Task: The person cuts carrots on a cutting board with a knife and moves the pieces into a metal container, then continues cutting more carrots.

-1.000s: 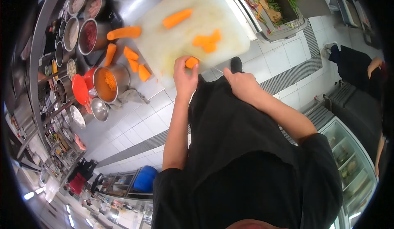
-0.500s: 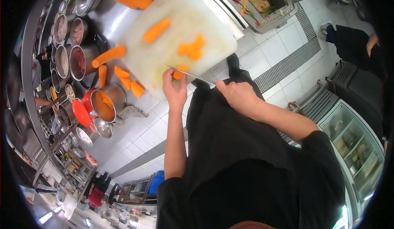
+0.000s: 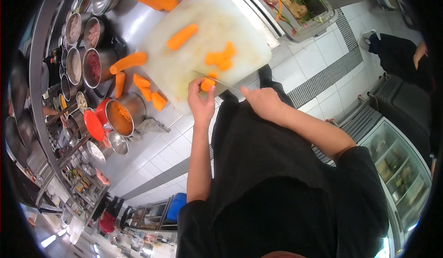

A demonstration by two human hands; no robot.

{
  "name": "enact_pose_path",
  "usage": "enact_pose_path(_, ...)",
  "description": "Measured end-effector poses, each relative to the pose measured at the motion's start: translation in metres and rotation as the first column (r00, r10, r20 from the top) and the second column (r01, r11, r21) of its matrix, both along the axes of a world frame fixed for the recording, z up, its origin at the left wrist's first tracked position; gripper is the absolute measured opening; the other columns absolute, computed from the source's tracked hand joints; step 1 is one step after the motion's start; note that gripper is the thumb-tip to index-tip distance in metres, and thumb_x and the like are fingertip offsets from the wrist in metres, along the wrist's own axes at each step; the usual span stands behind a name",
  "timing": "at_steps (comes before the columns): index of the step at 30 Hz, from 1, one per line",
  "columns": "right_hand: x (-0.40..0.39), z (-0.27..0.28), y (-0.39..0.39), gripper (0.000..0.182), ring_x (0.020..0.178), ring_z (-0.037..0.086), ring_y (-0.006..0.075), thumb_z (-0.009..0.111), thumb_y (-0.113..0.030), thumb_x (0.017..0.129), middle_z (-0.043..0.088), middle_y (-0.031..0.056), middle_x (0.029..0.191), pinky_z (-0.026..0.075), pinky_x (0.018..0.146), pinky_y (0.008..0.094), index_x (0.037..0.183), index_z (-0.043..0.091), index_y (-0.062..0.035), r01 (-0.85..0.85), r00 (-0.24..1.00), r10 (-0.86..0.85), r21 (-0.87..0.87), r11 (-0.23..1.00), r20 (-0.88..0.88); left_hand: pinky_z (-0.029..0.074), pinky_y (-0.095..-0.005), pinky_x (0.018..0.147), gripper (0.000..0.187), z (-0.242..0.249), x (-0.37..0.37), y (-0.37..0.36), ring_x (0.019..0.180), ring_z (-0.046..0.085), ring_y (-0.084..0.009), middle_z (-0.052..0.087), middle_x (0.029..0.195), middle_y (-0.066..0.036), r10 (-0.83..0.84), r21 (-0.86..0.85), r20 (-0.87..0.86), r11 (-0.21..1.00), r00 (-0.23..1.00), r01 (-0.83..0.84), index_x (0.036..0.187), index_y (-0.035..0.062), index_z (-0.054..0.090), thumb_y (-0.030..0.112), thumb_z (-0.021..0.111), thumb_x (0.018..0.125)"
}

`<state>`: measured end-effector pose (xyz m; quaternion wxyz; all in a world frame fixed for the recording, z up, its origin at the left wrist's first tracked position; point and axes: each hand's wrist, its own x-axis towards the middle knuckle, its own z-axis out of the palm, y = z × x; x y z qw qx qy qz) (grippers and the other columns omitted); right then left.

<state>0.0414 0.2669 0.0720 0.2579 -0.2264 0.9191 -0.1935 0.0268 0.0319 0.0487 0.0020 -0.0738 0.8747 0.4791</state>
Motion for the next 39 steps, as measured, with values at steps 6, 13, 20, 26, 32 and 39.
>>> enact_pose_path(6,-0.013,-0.011,0.010,0.029,0.072,0.074,0.0381,0.059,-0.007,0.091,0.073,0.0170,0.078,0.058,0.059,0.0485,0.119,0.050,-0.0057,-0.013,0.998,0.013,-0.004,1.000,0.065,0.052,-0.0379,0.096,0.038,0.001,0.000,-0.003,0.108,0.064,-0.0248,0.063,0.118,-0.011,-0.044,-0.005,0.022,0.999,0.999,0.044,0.123,0.0017,0.060,0.007,0.077,0.089)
enact_pose_path(13,-0.027,0.004,0.014,0.041,0.077,0.073,0.0413,0.061,-0.004,0.086,0.073,0.0207,0.081,0.057,0.065,0.0513,0.126,0.049,-0.0049,0.008,0.994,-0.014,0.055,0.998,0.108,0.051,-0.0423,0.098,0.050,0.010,-0.013,-0.017,0.109,0.062,-0.0346,0.062,0.121,-0.016,-0.318,-0.065,-0.066,0.947,0.946,0.314,0.126,0.0017,0.058,0.010,0.081,0.083)
enact_pose_path(20,-0.013,0.003,0.002,0.037,0.071,0.074,0.0398,0.062,-0.004,0.085,0.072,0.0194,0.076,0.057,0.062,0.0508,0.119,0.048,-0.0048,-0.043,0.997,0.036,0.097,0.994,0.075,0.055,-0.0374,0.092,0.044,0.000,0.023,-0.005,0.107,0.065,-0.0288,0.064,0.119,-0.015,0.059,-0.073,-0.059,0.995,0.997,-0.063,0.125,0.0032,0.060,0.012,0.081,0.088)
enact_pose_path(26,-0.009,0.014,0.002,0.030,0.068,0.074,0.0362,0.060,-0.005,0.089,0.072,0.0163,0.073,0.057,0.058,0.0467,0.116,0.049,-0.0062,-0.073,0.997,0.075,0.110,0.991,-0.008,0.052,-0.0396,0.093,0.033,-0.002,0.025,-0.008,0.108,0.063,-0.0323,0.064,0.116,-0.015,0.008,-0.053,-0.119,0.998,0.993,-0.015,0.119,0.0023,0.062,0.009,0.076,0.089)
enact_pose_path(32,0.013,0.042,0.007,0.024,0.061,0.071,0.0319,0.061,-0.007,0.088,0.067,0.0124,0.067,0.054,0.052,0.0420,0.109,0.049,-0.0069,-0.051,0.995,0.058,0.079,0.996,-0.079,0.050,-0.0404,0.094,0.031,0.001,0.023,-0.006,0.106,0.062,-0.0360,0.063,0.116,-0.017,0.012,-0.035,-0.051,0.999,0.999,-0.014,0.116,0.0015,0.061,0.008,0.074,0.089)
enact_pose_path(39,0.013,0.050,0.008,0.018,0.060,0.072,0.0303,0.061,-0.009,0.091,0.068,0.0118,0.066,0.056,0.050,0.0412,0.105,0.050,-0.0081,-0.015,0.996,0.020,0.061,0.998,-0.082,0.050,-0.0383,0.091,0.032,0.002,0.020,-0.005,0.101,0.062,-0.0333,0.062,0.114,-0.016,0.000,-0.050,-0.066,0.999,0.998,-0.003,0.116,-0.0004,0.060,0.005,0.074,0.089)
